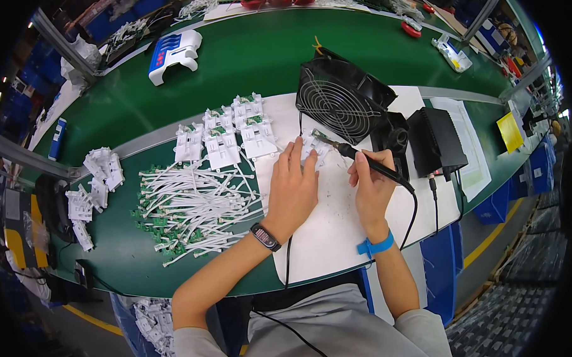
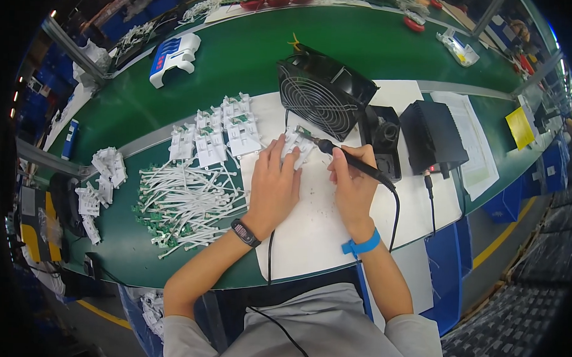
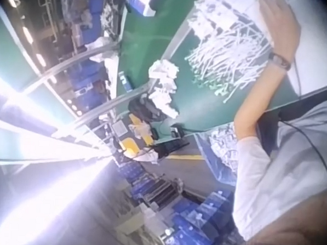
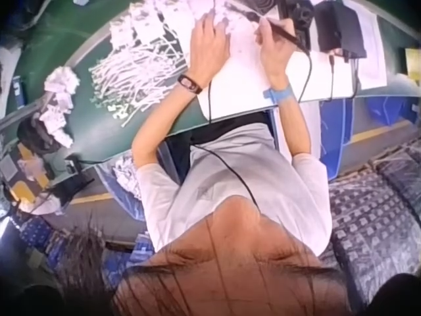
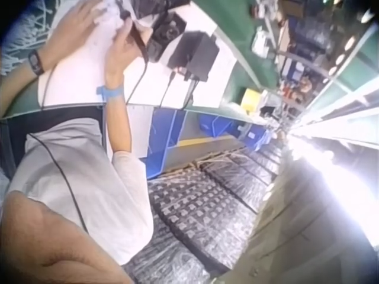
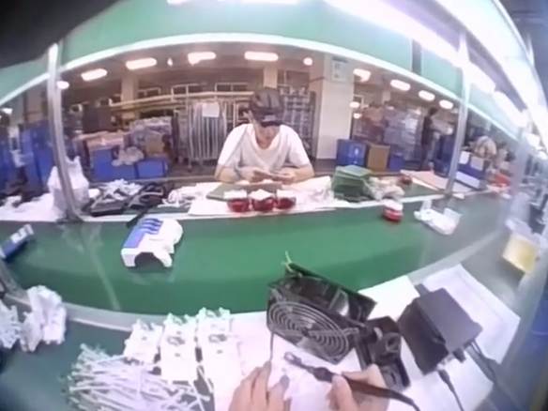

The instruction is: Soldering wires onto small circuit boards within plastic housings at a factory workstation.

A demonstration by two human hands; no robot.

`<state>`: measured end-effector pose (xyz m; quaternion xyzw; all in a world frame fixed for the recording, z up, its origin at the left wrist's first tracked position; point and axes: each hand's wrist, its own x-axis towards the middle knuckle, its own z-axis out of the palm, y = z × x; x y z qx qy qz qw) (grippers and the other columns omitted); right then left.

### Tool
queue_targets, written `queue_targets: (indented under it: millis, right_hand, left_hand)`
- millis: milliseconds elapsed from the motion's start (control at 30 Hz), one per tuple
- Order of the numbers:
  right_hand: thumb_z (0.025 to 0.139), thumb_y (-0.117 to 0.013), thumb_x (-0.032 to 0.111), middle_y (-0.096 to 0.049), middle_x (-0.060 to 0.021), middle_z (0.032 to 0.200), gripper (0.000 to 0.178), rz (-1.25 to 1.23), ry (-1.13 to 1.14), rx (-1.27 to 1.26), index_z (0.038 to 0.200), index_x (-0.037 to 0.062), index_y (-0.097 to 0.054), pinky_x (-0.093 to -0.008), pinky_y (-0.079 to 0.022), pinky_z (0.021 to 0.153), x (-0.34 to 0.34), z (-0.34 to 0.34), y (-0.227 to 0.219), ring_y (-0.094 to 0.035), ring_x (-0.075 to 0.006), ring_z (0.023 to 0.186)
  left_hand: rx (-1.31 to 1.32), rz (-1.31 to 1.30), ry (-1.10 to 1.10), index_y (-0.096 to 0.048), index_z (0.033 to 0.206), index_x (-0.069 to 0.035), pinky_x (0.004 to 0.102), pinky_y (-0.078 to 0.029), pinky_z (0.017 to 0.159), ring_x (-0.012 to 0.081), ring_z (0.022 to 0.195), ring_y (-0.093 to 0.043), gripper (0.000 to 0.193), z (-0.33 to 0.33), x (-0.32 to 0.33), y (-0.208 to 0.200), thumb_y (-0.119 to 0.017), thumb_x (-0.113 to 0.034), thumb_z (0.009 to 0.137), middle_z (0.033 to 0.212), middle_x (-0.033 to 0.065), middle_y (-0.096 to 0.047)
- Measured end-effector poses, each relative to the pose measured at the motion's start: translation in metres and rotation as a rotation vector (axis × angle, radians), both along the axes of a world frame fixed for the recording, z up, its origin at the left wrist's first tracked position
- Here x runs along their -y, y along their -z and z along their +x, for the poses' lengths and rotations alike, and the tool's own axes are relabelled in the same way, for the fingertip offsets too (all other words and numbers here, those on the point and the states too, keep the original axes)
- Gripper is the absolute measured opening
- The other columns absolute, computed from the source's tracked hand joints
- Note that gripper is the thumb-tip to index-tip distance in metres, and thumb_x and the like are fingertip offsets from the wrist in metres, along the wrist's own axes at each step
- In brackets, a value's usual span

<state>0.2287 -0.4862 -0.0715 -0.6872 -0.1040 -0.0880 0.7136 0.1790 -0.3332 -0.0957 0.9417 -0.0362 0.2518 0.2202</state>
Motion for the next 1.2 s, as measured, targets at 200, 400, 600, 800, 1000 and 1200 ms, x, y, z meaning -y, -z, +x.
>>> queue_targets:
  millis: [200, 400, 600, 800, 1000, 1200]
  right_hand:
    - [0.103, -0.061, 0.008, -0.059, -0.0052, 0.073, 0.012, 0.058, 0.054, 0.052, 0.097, 0.0039, -0.051, -0.0206, -0.039, 0.051, 0.001, -0.002, -0.001, -0.052, -0.0067, 0.057]
    - [0.103, -0.059, 0.005, -0.051, -0.0007, 0.078, 0.011, 0.030, 0.140, 0.194, 0.097, 0.0050, -0.050, -0.0201, -0.034, 0.058, 0.010, 0.001, 0.008, -0.046, -0.0052, 0.066]
    - [0.101, -0.062, 0.002, -0.053, -0.0016, 0.088, 0.011, -0.080, 0.117, 0.125, 0.099, 0.0042, -0.051, -0.0209, -0.036, 0.063, 0.006, -0.005, 0.006, -0.045, -0.0050, 0.074]
    - [0.102, -0.061, 0.004, -0.053, -0.0004, 0.087, 0.008, -0.092, 0.154, 0.141, 0.100, 0.0043, -0.053, -0.0213, -0.036, 0.064, 0.007, -0.004, 0.005, -0.044, -0.0046, 0.072]
    - [0.103, -0.061, 0.006, -0.052, 0.0008, 0.084, 0.008, -0.061, 0.130, 0.136, 0.100, 0.0044, -0.053, -0.0210, -0.035, 0.063, 0.007, -0.002, 0.005, -0.041, -0.0037, 0.071]
    - [0.103, -0.062, 0.008, -0.053, -0.0005, 0.080, 0.011, -0.036, 0.163, 0.153, 0.098, 0.0046, -0.053, -0.0208, -0.036, 0.060, 0.009, -0.001, 0.010, -0.045, -0.0048, 0.066]
  left_hand:
    - [-0.003, -0.004, -0.006, -0.059, 0.127, 0.000, 0.0479, -0.044, 0.108, 0.0427, 0.130, -0.048, 0.045, 0.000, -0.001, -0.001, -0.071, -0.003, 0.085, 0.146, 0.0261, -0.048]
    - [-0.015, -0.015, 0.008, -0.059, 0.127, 0.000, 0.0474, -0.044, 0.108, 0.0421, 0.130, -0.048, 0.044, 0.001, -0.001, -0.001, -0.071, -0.003, 0.085, 0.147, 0.0262, -0.048]
    - [-0.021, -0.003, 0.003, -0.058, 0.129, 0.000, 0.0472, -0.044, 0.108, 0.0421, 0.131, -0.048, 0.045, -0.001, -0.001, -0.002, -0.070, -0.004, 0.086, 0.147, 0.0264, -0.048]
    - [-0.011, -0.011, 0.013, -0.058, 0.129, 0.001, 0.0476, -0.043, 0.108, 0.0425, 0.131, -0.048, 0.044, -0.001, -0.002, 0.000, -0.070, -0.003, 0.086, 0.147, 0.0263, -0.047]
    - [-0.009, -0.021, 0.015, -0.057, 0.129, 0.000, 0.0477, -0.043, 0.108, 0.0424, 0.131, -0.047, 0.044, -0.001, -0.002, 0.000, -0.070, -0.003, 0.087, 0.148, 0.0262, -0.047]
    - [-0.018, -0.027, 0.021, -0.057, 0.129, -0.001, 0.0476, -0.043, 0.108, 0.0420, 0.131, -0.048, 0.044, -0.001, -0.002, -0.001, -0.070, -0.003, 0.087, 0.148, 0.0256, -0.047]
